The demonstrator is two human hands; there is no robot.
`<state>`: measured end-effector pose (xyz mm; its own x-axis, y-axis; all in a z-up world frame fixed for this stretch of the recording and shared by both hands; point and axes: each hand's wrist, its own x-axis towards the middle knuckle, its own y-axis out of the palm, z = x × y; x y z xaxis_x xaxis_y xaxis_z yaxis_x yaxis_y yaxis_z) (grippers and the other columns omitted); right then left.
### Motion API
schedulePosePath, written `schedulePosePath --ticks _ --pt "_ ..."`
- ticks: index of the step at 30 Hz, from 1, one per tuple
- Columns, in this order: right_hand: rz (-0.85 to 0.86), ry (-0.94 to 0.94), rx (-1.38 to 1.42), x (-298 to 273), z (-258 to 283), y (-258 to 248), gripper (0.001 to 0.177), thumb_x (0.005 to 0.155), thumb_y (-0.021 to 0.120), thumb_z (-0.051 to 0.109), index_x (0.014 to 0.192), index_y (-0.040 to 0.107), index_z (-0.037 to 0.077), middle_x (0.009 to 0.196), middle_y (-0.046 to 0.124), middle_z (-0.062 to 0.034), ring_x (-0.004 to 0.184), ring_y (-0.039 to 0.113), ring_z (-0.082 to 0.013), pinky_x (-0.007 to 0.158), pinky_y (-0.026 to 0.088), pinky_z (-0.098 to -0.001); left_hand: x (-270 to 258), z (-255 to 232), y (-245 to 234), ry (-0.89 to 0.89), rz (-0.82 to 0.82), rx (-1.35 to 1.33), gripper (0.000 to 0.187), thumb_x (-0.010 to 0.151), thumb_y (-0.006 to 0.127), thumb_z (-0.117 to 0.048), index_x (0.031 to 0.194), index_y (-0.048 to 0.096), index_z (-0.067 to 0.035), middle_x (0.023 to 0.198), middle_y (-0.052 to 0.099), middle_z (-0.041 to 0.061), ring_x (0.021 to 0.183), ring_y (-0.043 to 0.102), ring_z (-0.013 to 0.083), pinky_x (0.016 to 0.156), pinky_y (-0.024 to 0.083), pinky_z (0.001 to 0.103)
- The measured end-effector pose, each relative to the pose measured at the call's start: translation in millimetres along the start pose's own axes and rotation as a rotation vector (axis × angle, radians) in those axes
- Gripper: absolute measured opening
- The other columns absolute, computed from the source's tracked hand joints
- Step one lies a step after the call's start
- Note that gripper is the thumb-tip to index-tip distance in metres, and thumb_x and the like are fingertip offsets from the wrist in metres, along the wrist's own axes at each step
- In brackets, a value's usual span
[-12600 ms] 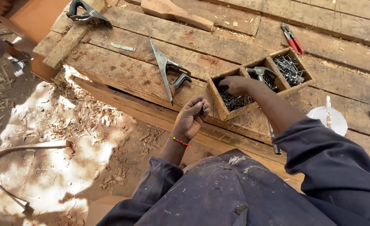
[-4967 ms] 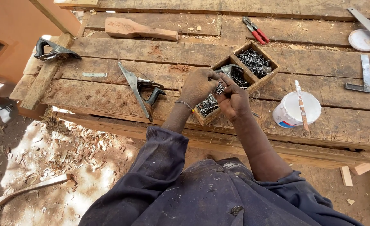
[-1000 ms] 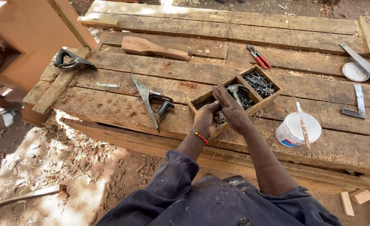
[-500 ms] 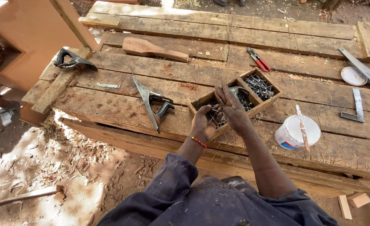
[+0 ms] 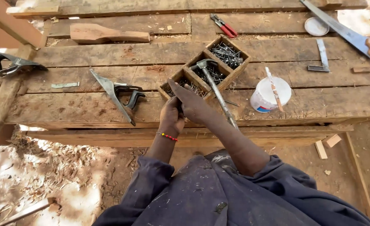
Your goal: The person selects nails from a divided wooden tray and hammers them into a wooden structure to join the boards.
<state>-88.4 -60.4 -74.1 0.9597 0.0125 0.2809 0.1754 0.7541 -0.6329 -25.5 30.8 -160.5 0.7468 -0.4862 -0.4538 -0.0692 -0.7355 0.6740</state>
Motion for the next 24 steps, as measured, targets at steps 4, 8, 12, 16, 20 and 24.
schedulePosePath --ticks 4,8,12,16,20,24 --pt "0.107 0.022 0.017 -4 36 -36 0.075 0.092 0.026 0.009 0.167 0.016 0.013 0.165 0.032 -0.0248 0.153 0.028 -0.0400 0.128 0.009 -0.0571 -12 -3 0 0.000 -0.013 0.018 0.008 0.089 0.072 -0.014 0.083 0.066 -0.014 0.086 0.075 0.008 0.063 0.057 0.0088 0.053 0.034 0.017" --pt "-0.192 0.332 0.173 -9 26 -101 0.048 0.101 0.058 0.008 0.148 0.048 0.011 0.142 0.053 -0.0181 0.135 0.048 -0.0354 0.115 0.032 -0.0518 -38 -26 24 0.003 0.014 0.020 0.007 0.091 0.067 -0.016 0.089 0.061 -0.016 0.091 0.076 0.007 0.055 0.047 0.0021 0.045 0.026 0.016" --pt "-0.347 0.461 0.005 -37 -41 -134 0.014 0.099 0.073 0.023 0.110 0.079 0.017 0.084 0.072 -0.0074 0.078 0.071 -0.0224 0.076 0.054 -0.0383 -44 -30 28 0.033 0.055 0.006 0.011 0.092 0.067 -0.016 0.095 0.057 -0.015 0.093 0.076 0.010 0.052 0.043 0.0003 0.043 0.026 0.014" --pt "-0.276 0.548 -0.003 -50 -57 -119 0.016 0.100 0.066 0.018 0.103 0.078 0.007 0.081 0.072 -0.0156 0.068 0.072 -0.0245 0.068 0.057 -0.0365 -55 -40 43 0.047 0.032 0.061 0.006 0.096 0.062 -0.015 0.093 0.057 -0.012 0.086 0.074 0.011 0.050 0.045 -0.0005 0.041 0.027 0.013" --pt "-0.345 0.713 0.042 -68 -77 -97 0.019 0.097 0.067 0.023 0.108 0.076 0.010 0.076 0.069 -0.0136 0.069 0.072 -0.0248 0.062 0.059 -0.0358 -62 -32 41 0.051 0.058 0.200 0.004 0.095 0.062 -0.012 0.098 0.060 -0.010 0.082 0.073 0.012 0.055 0.044 -0.0012 0.045 0.027 0.014" --pt "-0.379 0.641 0.029 -60 -37 -98 0.024 0.098 0.067 0.025 0.110 0.075 0.005 0.076 0.068 -0.0159 0.068 0.073 -0.0257 0.062 0.060 -0.0398 -65 -26 42 0.038 0.079 0.305 0.014 0.089 0.068 -0.010 0.102 0.065 -0.007 0.082 0.074 0.014 0.056 0.046 -0.0010 0.044 0.030 0.011"
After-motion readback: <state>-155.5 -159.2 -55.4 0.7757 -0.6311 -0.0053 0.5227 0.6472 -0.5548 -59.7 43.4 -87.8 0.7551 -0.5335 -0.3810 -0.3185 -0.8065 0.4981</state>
